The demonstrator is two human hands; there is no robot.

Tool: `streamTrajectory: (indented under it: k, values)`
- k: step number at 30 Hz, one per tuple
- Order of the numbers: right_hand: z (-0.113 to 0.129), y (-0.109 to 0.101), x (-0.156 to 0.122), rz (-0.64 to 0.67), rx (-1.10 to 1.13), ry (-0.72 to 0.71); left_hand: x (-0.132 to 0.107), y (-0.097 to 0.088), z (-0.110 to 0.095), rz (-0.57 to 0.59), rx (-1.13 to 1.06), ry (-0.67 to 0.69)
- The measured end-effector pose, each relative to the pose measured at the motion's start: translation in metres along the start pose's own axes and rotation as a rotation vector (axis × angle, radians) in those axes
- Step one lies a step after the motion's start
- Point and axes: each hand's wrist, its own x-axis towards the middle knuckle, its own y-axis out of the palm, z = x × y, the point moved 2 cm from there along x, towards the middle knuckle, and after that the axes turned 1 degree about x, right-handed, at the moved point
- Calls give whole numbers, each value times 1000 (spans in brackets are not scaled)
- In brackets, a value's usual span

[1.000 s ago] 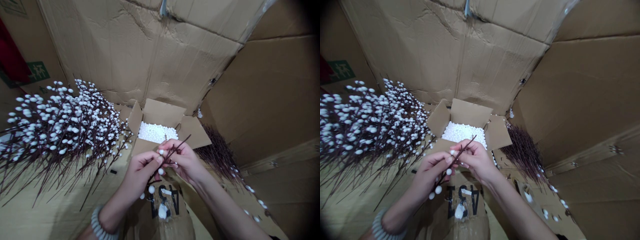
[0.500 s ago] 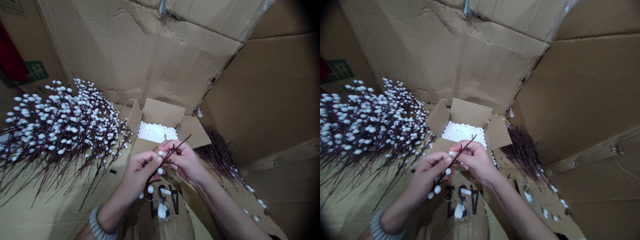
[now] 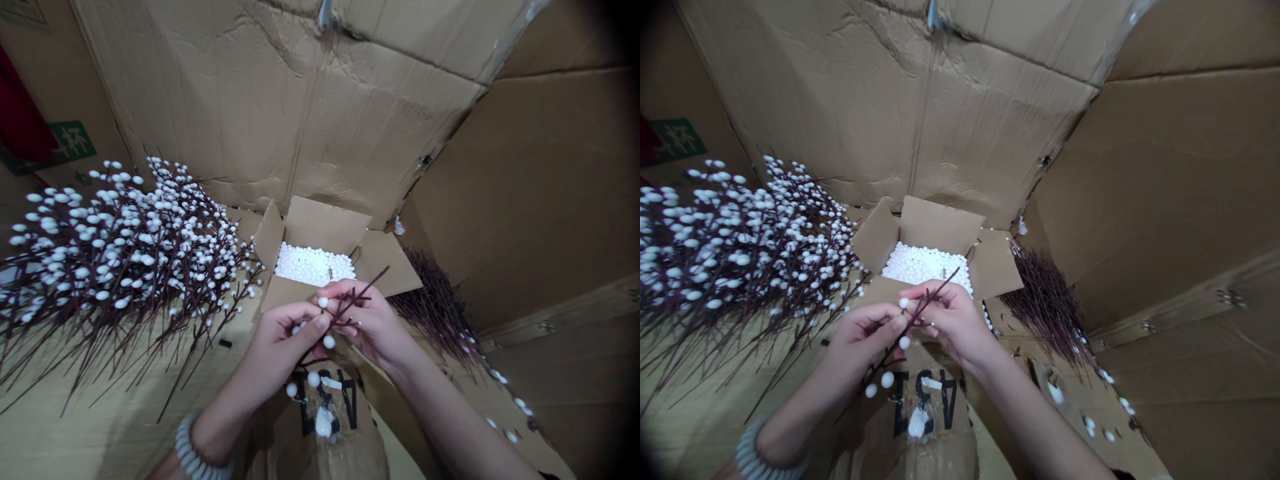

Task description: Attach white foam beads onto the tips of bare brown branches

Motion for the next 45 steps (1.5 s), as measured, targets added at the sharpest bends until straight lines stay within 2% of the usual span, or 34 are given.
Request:
streamTrajectory:
  k: [7, 15, 23, 32, 38, 45]
  values:
    - [3, -3, -3, -66, 10, 11, 2, -2, 5, -62, 15, -46]
    - [-1, -4, -3, -19, 9, 52, 1, -1, 5, -14, 80, -22]
    - [-2, -4, 0, -17, -19, 4, 1, 1, 1, -12, -56, -39]
    - [-5, -9, 2, 27, -130, -42, 2, -1, 11, -16, -22, -57]
    - [-7, -10, 4, 19, -191, -110, 3, -1, 9, -2, -98, -48]
    - [-11, -14, 5, 33, -197, -115, 1, -2, 10, -8, -109, -61]
